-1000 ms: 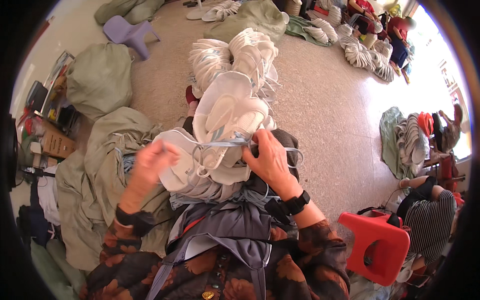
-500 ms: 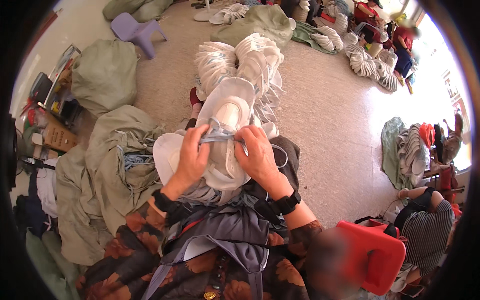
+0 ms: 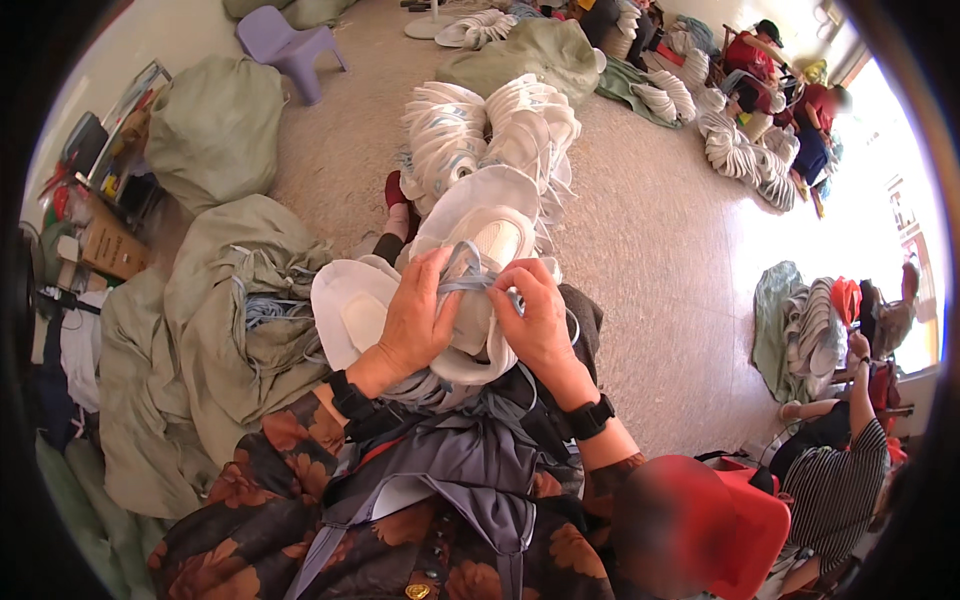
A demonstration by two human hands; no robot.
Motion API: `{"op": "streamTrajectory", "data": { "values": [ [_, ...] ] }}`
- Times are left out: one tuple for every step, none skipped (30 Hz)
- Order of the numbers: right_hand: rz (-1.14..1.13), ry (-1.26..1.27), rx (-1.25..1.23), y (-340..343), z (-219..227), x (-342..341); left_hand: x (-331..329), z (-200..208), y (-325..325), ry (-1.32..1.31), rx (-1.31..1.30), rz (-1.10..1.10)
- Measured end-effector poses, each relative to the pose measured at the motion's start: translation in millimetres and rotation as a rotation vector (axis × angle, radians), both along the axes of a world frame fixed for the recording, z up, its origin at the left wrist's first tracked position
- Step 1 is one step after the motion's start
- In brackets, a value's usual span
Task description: Threading and tying laces into white shoe uppers in a manufacturing environment.
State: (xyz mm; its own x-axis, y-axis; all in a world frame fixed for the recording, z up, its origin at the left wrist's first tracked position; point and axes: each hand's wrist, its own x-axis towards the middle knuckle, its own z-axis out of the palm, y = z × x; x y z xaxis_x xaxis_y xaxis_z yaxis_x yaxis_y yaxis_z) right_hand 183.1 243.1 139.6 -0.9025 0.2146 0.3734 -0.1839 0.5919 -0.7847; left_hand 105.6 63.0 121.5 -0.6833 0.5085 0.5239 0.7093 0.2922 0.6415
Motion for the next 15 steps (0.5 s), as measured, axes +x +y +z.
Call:
{"op": "streamTrajectory", "data": {
  "values": [
    [0.003,-0.018,-0.046,-1.3,2.1,1.4,0.5,-0.7,-0.8,0.008,0.03,-0.028],
    [0.008,-0.022,-0.043,-2.1,5.6,3.0,-0.5,-1.8,-1.8,0.005,0.033,-0.023],
    [0.017,-0.145,-0.096,-2.6,9.7,4.7,-2.3,-2.5,-2.2,0.071,0.057,-0.016],
    [0.019,-0.267,-0.147,-2.0,12.7,7.1,-3.4,-2.8,-0.7,0.138,0.083,-0.016],
    [0.014,-0.268,-0.142,-2.0,11.6,8.6,-4.5,-2.9,-2.2,0.136,0.089,-0.019],
    [0.002,-0.277,-0.168,-2.3,8.6,9.8,-6.3,-2.8,-6.1,0.223,0.04,-0.03],
    [-0.009,-0.286,-0.195,-2.6,8.1,10.5,-7.4,0.9,-6.7,0.31,-0.009,-0.039],
    [0.001,-0.295,-0.201,-3.3,10.5,13.5,-7.1,4.3,-5.2,0.31,-0.005,-0.041],
    [-0.002,-0.295,-0.199,-4.1,14.1,13.9,-6.4,7.8,-4.4,0.334,-0.041,-0.03],
    [-0.002,-0.237,-0.064,-7.9,17.1,14.1,-5.9,12.6,-6.1,0.359,-0.083,-0.02],
    [-0.002,-0.178,0.071,-10.7,18.3,14.2,-6.6,14.1,-7.2,0.361,-0.085,-0.023],
    [-0.005,-0.177,0.067,-12.1,16.1,13.0,-7.6,15.2,-8.4,0.366,-0.13,-0.021],
    [-0.014,-0.142,0.073,-11.0,12.8,10.4,-8.7,16.0,-7.8,0.372,-0.17,-0.02],
    [-0.023,-0.107,0.079,-10.2,11.1,9.2,-9.2,16.2,-7.3,0.374,-0.169,-0.023],
    [-0.027,-0.105,0.078,-10.1,11.3,9.8,-9.5,16.0,-7.0,0.363,-0.17,-0.027]
  ]
}}
